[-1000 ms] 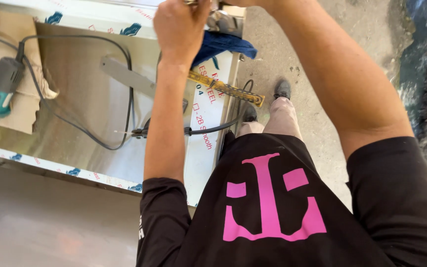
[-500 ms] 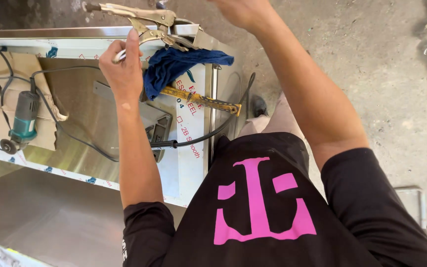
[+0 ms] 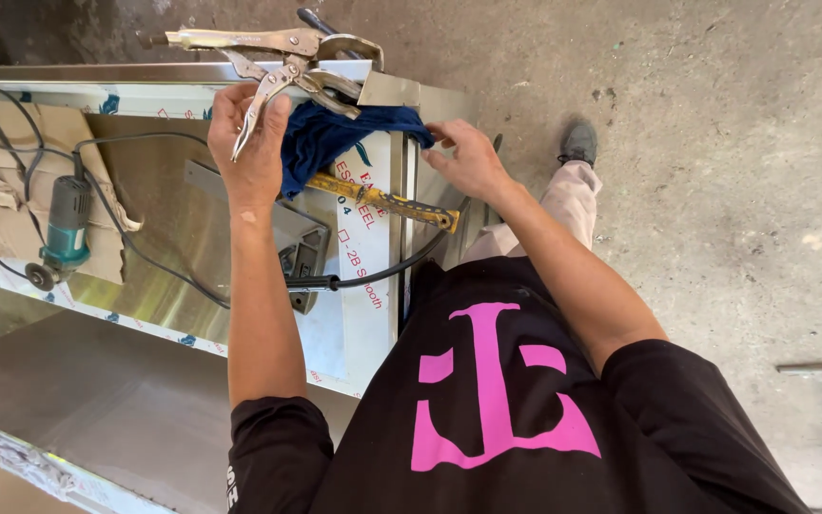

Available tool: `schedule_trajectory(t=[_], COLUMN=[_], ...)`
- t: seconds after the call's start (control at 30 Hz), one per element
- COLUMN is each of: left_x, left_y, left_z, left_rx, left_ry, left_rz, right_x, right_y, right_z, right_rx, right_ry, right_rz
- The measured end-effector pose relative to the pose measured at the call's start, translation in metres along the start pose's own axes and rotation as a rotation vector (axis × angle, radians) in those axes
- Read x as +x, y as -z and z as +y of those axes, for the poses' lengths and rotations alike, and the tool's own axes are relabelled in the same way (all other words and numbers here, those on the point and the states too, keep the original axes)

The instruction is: Spot weld or tack weld edges of stainless steel sheet metal components.

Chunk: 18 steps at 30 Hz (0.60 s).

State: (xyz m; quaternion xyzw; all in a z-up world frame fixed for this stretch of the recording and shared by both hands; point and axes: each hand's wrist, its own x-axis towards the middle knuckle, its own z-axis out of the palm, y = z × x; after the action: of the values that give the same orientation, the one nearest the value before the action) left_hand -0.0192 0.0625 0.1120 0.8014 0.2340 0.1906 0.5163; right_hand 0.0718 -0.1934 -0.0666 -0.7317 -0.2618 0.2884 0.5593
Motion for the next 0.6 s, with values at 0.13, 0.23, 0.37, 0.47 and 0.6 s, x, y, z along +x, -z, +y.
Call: schedule_trajectory(t=[0.13,0.23,0.37,0.47,0.6], left_x=[-0.011,-0.029,-0.068,-0.103,-0.155], left_y=[-0.002,0.019,0.059,0.088,0.123], left_z=[0.027,0.045,0.074,0.097,0.09], left_rx=[0.306,0.585,0.606,0.605,0.725], left_ry=[-0.041,-0.178,-0.225,-0.233,-0.227], left_rz=[-0.005,0.021,0.212,0.328,0.419], right_x=[-0.004,-0.011,-0.027,-0.041,-0.054], right_y=[0.013,0.019,0.014,-0.032,-0.085], right_z=[-0.007,-0.023,-0.093,-0.135,-0.151], right_rx=[-0.041,-0.097,-0.192,-0.188,-0.196], right_ry=[-0.005,0.088,0.222,0.463,0.657], right_rz=[0.006,0.106,0.236,-0.034,-0.252])
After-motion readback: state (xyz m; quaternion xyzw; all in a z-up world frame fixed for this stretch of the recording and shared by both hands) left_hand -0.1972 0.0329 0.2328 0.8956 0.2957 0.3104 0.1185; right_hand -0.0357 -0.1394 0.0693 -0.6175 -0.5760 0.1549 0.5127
